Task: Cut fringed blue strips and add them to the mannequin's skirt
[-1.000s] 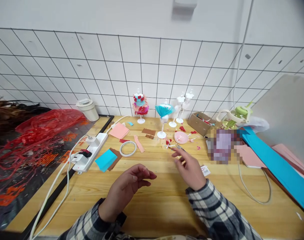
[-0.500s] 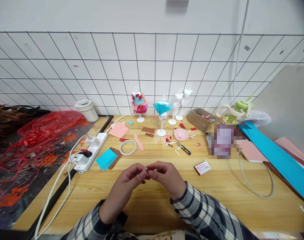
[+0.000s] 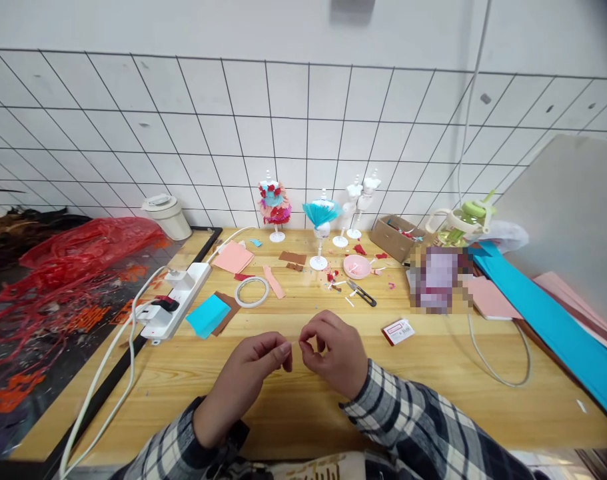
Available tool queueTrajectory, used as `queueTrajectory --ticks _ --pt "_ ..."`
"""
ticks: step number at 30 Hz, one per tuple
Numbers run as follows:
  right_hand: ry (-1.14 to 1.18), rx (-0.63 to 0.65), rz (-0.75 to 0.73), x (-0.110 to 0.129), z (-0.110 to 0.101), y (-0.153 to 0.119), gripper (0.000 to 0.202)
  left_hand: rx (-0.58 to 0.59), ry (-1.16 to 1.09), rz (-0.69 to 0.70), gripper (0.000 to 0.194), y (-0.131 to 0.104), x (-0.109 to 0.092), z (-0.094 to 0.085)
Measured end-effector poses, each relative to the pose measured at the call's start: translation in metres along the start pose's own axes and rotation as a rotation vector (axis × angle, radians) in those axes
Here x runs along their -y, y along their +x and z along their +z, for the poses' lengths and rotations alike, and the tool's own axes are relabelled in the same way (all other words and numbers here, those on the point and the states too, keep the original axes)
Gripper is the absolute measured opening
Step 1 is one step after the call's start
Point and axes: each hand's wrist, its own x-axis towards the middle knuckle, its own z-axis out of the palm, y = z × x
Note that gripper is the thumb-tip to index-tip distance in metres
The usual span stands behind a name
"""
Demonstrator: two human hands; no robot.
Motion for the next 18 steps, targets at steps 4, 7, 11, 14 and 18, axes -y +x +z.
queueTrajectory --ticks 4,7,11,14,18 --pt "-0.505 0.006 -0.481 -0.011 -0.010 0.001 0.015 0.039 -0.069 -0.066 0.035 0.002 0.007 0.002" --pt "-0.414 0.017 -0.364 -0.014 -0.016 0.002 0.023 0.022 -0.187 -0.094 0.033 0.001 0.008 0.002" --pt "0.223 0.159 -0.049 -0.009 -0.016 0.001 0.048 0.027 -0.212 -0.092 0.034 0.000 0.004 0.000" --pt "0.471 0.256 0.093 -0.004 -0.008 0.000 0.036 0.080 -0.192 -0.110 0.036 0.002 0.004 0.001" --pt "0.456 0.212 0.216 -0.005 0.001 0.002 0.013 0.141 -0.180 -0.139 0.039 0.003 0.010 0.004"
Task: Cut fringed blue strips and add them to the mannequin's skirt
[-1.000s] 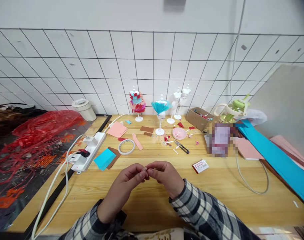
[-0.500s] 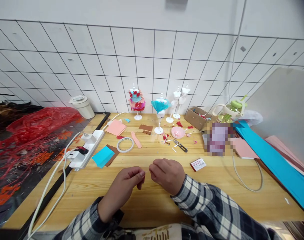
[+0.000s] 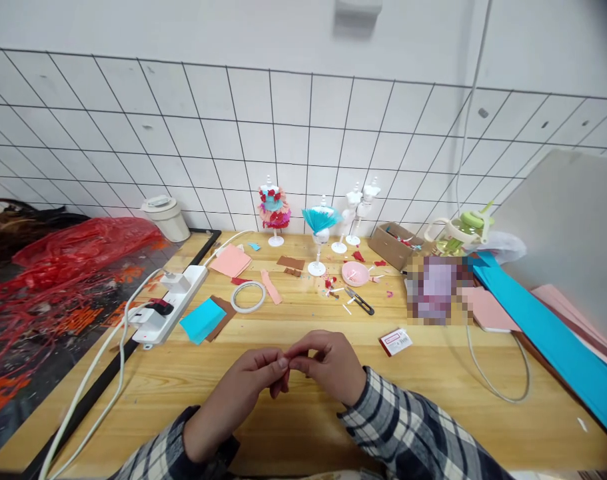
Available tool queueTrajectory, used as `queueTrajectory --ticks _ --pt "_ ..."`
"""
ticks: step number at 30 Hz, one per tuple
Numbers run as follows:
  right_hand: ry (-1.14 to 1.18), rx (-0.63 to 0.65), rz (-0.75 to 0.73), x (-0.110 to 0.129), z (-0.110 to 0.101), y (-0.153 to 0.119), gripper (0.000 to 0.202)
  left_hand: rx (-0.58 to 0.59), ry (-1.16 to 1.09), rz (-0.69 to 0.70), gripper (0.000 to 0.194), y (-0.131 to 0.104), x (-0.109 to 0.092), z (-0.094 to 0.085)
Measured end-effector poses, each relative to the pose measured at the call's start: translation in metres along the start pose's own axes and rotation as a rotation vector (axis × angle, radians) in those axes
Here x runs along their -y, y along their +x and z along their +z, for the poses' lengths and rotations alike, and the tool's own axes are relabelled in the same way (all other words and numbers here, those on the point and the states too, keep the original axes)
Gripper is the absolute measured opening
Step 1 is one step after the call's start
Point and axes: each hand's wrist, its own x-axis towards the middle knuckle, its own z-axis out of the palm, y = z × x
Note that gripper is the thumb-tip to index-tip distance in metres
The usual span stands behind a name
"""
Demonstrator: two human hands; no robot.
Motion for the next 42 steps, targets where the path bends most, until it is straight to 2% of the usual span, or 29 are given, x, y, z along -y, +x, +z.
queueTrajectory --ticks 5,12,16,18,20,22,23,26,28,30,31,32,33,35,36,38,42 --pt "-0.234 -0.028 -0.097 -0.006 -0.002 -0.002 0.007 0.005 -0.005 0.013 0.042 -0.005 0.003 0.003" --pt "-0.625 -0.097 -0.483 -0.011 -0.005 -0.017 0.019 0.003 -0.296 -0.086 0.037 0.000 0.018 0.010" --pt "-0.609 -0.100 -0.477 -0.017 -0.007 -0.024 0.021 -0.009 -0.379 -0.179 0.037 0.007 0.030 0.011" --pt "-0.599 -0.110 -0.409 -0.021 -0.014 -0.027 0.023 -0.012 -0.276 -0.199 0.036 0.011 0.035 0.013" --pt "-0.595 -0.159 -0.306 -0.028 -0.028 -0.030 0.022 -0.064 -0.023 -0.110 0.036 0.016 0.041 0.015" --pt "-0.565 -0.255 -0.169 -0.037 -0.047 -0.032 0.021 -0.117 0.319 0.131 0.033 0.025 0.045 0.021" --pt "-0.534 -0.304 -0.088 -0.042 -0.057 -0.033 0.021 -0.098 0.482 0.268 0.032 0.032 0.046 0.024" --pt "-0.380 -0.399 0.140 -0.056 -0.080 -0.032 0.026 0.122 0.852 0.583 0.033 0.059 0.045 0.034" --pt "-0.220 -0.372 0.241 -0.065 -0.087 -0.032 0.033 0.246 1.019 0.673 0.040 0.083 0.042 0.035" --pt "-0.058 -0.307 0.296 -0.072 -0.089 -0.033 0.039 0.164 1.129 0.674 0.041 0.106 0.035 0.027" --pt "-0.008 -0.278 0.309 -0.076 -0.090 -0.035 0.039 0.041 1.175 0.649 0.041 0.116 0.031 0.019" --pt "0.006 -0.260 0.312 -0.080 -0.091 -0.037 0.038 -0.160 1.212 0.585 0.042 0.125 0.027 0.010" --pt "-0.017 -0.258 0.307 -0.084 -0.092 -0.039 0.035 -0.294 1.217 0.534 0.046 0.131 0.023 -0.001" --pt "-0.142 -0.277 0.278 -0.091 -0.096 -0.041 0.028 -0.599 1.239 0.465 0.052 0.138 0.015 -0.021" --pt "-0.217 -0.281 0.260 -0.094 -0.097 -0.039 0.025 -0.713 1.270 0.475 0.054 0.138 0.012 -0.027" --pt "-0.350 -0.269 0.222 -0.098 -0.098 -0.030 0.022 -0.765 1.304 0.527 0.053 0.133 0.010 -0.030" --pt "-0.501 -0.229 0.203 -0.100 -0.087 0.004 0.029 -0.618 1.289 0.628 0.046 0.118 0.022 -0.006"
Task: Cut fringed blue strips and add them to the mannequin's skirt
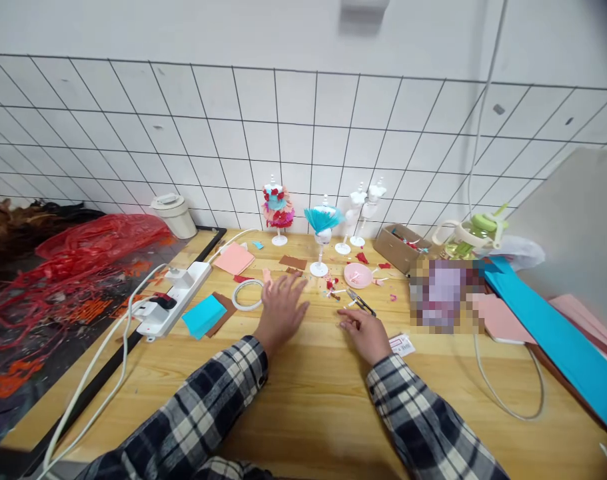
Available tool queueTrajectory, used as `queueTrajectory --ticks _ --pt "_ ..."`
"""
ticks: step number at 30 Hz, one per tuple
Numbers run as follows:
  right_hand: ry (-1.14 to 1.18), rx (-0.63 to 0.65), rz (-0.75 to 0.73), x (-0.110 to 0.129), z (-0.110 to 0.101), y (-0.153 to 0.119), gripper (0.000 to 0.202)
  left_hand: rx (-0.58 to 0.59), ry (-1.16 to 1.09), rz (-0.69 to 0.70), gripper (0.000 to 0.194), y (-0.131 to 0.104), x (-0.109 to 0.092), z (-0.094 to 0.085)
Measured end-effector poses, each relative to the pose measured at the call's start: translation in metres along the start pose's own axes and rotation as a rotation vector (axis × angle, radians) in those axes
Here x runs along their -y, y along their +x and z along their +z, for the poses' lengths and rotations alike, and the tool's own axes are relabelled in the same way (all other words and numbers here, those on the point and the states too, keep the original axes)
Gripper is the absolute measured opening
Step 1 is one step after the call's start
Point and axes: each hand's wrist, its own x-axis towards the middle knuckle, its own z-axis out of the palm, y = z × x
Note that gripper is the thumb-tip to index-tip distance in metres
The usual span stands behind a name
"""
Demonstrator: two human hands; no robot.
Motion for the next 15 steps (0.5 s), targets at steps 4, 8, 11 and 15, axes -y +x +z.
queueTrajectory --ticks 4,8,11,15 --pt "-0.134 0.034 0.049 0.016 0.014 0.017 0.024 0.152 -0.081 0.153 0.027 -0.025 -0.019 0.008" --pt "-0.321 0.058 0.000 0.018 0.016 0.016 0.009 0.312 -0.106 0.229 0.018 -0.036 -0.024 0.010" --pt "-0.386 0.058 -0.021 0.015 0.015 0.014 0.009 0.381 -0.107 0.241 0.021 -0.035 -0.028 0.012" --pt "-0.410 0.052 -0.012 0.012 0.016 0.014 0.009 0.395 -0.101 0.238 0.033 -0.032 -0.034 0.022"
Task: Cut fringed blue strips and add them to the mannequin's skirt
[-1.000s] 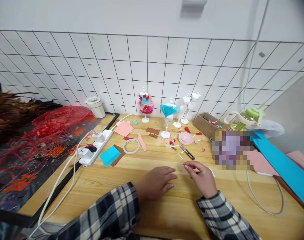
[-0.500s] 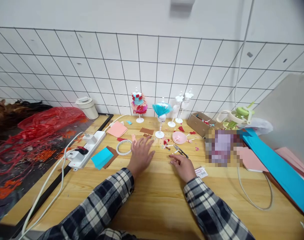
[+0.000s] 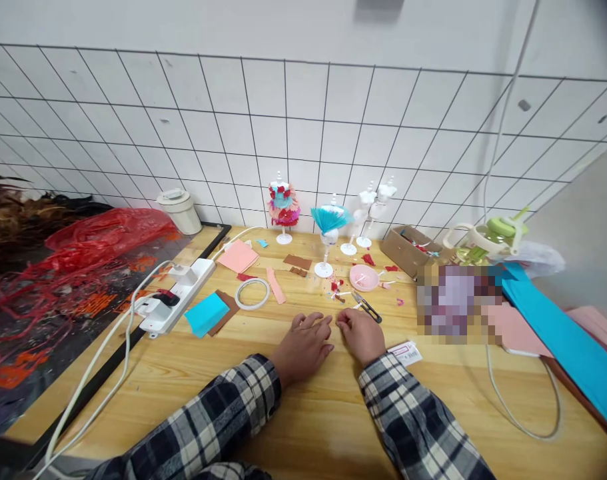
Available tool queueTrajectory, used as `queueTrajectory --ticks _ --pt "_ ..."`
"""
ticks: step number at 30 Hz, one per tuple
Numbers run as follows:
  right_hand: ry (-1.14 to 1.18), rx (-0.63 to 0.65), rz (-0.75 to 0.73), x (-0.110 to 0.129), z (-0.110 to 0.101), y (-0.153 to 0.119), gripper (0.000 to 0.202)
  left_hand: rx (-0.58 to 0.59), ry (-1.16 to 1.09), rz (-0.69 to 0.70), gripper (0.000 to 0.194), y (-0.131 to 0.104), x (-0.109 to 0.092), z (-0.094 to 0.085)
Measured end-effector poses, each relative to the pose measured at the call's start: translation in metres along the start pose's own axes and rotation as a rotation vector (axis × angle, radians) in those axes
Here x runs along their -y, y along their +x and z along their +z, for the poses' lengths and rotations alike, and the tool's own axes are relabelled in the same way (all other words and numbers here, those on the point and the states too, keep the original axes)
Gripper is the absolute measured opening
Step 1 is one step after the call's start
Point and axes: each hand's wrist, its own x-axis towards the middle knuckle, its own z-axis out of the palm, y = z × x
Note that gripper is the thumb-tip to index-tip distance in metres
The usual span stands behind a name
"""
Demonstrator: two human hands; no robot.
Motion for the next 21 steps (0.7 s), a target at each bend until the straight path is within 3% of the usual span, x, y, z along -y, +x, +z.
queueTrajectory --ticks 5,10,14,21 --pt "0.002 0.008 0.009 0.001 0.001 0.001 0.009 0.020 0.090 0.057 0.042 0.006 -0.002 0.008" --pt "-0.095 0.034 -0.009 -0.005 -0.007 -0.004 0.018 0.027 0.181 0.130 0.042 0.012 -0.006 0.005" --pt "-0.162 0.036 0.007 -0.013 -0.013 -0.012 0.024 0.028 0.155 0.095 0.036 0.006 -0.002 0.004" --pt "-0.188 -0.093 0.025 -0.022 -0.012 -0.024 0.032 -0.153 0.064 0.040 0.024 -0.008 0.004 0.005"
